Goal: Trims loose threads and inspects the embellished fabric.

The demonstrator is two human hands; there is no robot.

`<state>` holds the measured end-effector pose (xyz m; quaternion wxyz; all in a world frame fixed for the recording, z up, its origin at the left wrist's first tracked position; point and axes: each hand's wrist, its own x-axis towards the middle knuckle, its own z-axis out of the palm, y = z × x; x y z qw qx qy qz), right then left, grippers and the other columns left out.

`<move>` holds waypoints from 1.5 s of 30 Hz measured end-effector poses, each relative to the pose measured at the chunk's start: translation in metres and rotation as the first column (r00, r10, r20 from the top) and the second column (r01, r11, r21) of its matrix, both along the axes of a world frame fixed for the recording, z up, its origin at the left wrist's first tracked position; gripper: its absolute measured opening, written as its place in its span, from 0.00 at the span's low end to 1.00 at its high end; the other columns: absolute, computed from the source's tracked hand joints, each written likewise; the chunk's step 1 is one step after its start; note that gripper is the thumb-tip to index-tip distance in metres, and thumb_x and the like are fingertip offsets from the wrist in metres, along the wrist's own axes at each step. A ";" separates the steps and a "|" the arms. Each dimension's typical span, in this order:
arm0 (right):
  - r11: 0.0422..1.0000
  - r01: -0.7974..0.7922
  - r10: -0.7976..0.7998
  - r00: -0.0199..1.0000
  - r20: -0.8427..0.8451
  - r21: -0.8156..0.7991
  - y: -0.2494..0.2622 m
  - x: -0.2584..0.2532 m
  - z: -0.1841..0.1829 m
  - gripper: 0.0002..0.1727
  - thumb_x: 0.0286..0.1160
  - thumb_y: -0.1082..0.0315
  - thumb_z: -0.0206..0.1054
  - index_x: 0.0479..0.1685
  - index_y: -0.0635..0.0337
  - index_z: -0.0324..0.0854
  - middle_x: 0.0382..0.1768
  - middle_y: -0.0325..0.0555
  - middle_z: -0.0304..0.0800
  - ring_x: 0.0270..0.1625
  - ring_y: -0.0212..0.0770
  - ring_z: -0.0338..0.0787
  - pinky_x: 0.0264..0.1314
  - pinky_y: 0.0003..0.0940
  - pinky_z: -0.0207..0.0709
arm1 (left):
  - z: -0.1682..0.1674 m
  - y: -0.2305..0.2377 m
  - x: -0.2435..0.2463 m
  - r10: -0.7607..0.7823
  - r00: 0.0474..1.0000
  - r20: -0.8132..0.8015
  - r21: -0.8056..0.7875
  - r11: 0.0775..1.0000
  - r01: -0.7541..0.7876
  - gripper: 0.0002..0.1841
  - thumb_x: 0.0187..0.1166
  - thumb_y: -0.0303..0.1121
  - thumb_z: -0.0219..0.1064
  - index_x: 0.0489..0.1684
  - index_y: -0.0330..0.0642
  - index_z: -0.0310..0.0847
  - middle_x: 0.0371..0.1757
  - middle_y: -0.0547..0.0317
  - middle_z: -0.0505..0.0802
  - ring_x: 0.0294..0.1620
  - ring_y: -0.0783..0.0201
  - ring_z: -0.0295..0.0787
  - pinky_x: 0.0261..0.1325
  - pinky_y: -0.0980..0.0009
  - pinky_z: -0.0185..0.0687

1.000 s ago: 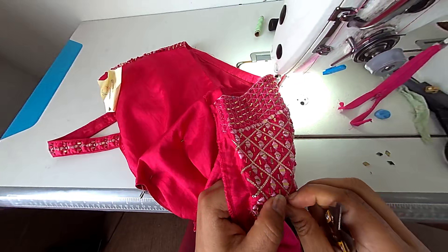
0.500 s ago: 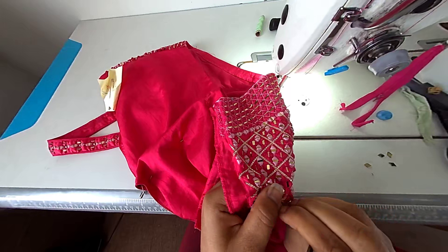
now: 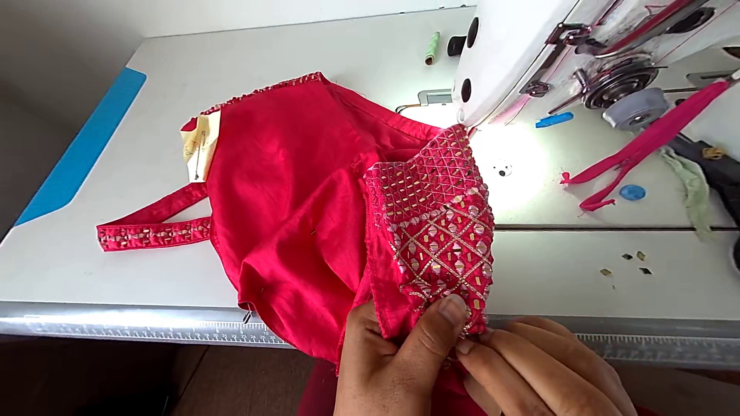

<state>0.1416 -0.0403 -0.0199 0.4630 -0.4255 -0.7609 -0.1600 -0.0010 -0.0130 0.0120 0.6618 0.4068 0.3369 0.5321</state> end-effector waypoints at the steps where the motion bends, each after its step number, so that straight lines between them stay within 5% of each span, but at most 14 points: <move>1: 1.000 -0.006 0.006 1.000 0.003 0.007 0.000 0.000 -0.001 0.02 0.83 0.71 0.62 0.41 0.56 0.78 0.39 0.44 0.78 0.39 0.40 0.75 0.50 0.27 0.70 | 0.000 0.000 0.000 -0.003 1.000 0.007 -0.006 1.000 0.003 0.06 0.80 0.20 0.65 0.39 0.36 0.89 0.33 0.63 0.95 0.35 0.75 0.92 0.45 0.75 0.90; 7: 1.000 -0.014 0.015 1.000 -0.025 0.020 0.000 -0.002 -0.003 0.02 0.83 0.71 0.63 0.46 0.58 0.80 0.40 0.45 0.80 0.38 0.40 0.76 0.50 0.28 0.71 | 0.000 0.002 -0.002 -0.012 0.997 0.072 -0.054 0.998 0.016 0.07 0.81 0.21 0.64 0.40 0.36 0.90 0.35 0.61 0.96 0.38 0.74 0.94 0.49 0.73 0.91; 9: 1.000 -0.018 0.017 0.988 -0.150 -0.011 -0.001 -0.007 -0.004 0.05 0.82 0.70 0.64 0.51 0.57 0.81 0.44 0.43 0.82 0.43 0.36 0.81 0.53 0.24 0.75 | 0.001 0.003 -0.004 -0.007 0.995 0.100 -0.076 0.997 0.015 0.07 0.83 0.22 0.63 0.40 0.36 0.89 0.34 0.59 0.96 0.38 0.73 0.95 0.49 0.73 0.92; 14: 0.994 -0.070 0.026 0.893 -0.449 -0.080 -0.001 -0.011 -0.004 0.05 0.79 0.68 0.72 0.44 0.53 0.80 0.48 0.34 0.85 0.53 0.24 0.87 0.60 0.15 0.80 | -0.001 0.003 -0.007 -0.023 0.996 0.081 -0.041 0.999 0.026 0.07 0.83 0.23 0.64 0.41 0.38 0.90 0.35 0.61 0.97 0.39 0.73 0.95 0.49 0.73 0.92; 28: 0.993 0.065 -0.083 0.978 -0.189 -0.098 -0.006 -0.002 0.008 0.05 0.83 0.68 0.66 0.49 0.58 0.85 0.45 0.41 0.83 0.46 0.33 0.81 0.54 0.17 0.73 | -0.002 0.004 -0.008 0.044 0.984 -0.175 0.275 0.961 0.006 0.04 0.80 0.26 0.68 0.38 0.41 0.90 0.35 0.70 0.96 0.37 0.80 0.92 0.45 0.79 0.91; 34: 0.984 0.043 -0.096 0.946 -0.308 -0.175 -0.001 -0.005 0.009 0.07 0.83 0.64 0.68 0.49 0.56 0.85 0.44 0.39 0.82 0.47 0.27 0.82 0.55 0.12 0.73 | -0.004 0.004 -0.008 0.067 0.976 -0.206 0.314 0.949 0.001 0.05 0.80 0.26 0.69 0.36 0.37 0.90 0.33 0.66 0.96 0.35 0.78 0.93 0.42 0.78 0.91; 40: 0.955 -0.125 -0.073 0.777 -0.626 -0.267 -0.005 -0.008 0.011 0.08 0.74 0.60 0.78 0.45 0.48 0.85 0.42 0.26 0.88 0.44 0.16 0.86 0.45 0.06 0.79 | 0.000 0.002 -0.006 0.041 0.984 -0.175 0.260 0.966 0.006 0.05 0.80 0.26 0.68 0.36 0.41 0.89 0.32 0.71 0.95 0.35 0.81 0.91 0.42 0.80 0.89; 45: 0.952 -0.113 -0.057 0.847 -0.529 -0.283 -0.007 -0.005 0.017 0.05 0.81 0.62 0.72 0.43 0.52 0.84 0.44 0.30 0.86 0.50 0.18 0.85 0.54 0.08 0.78 | 0.000 0.003 -0.006 0.021 0.988 -0.152 0.250 0.968 0.017 0.04 0.80 0.25 0.68 0.38 0.41 0.89 0.34 0.70 0.96 0.37 0.81 0.92 0.45 0.80 0.90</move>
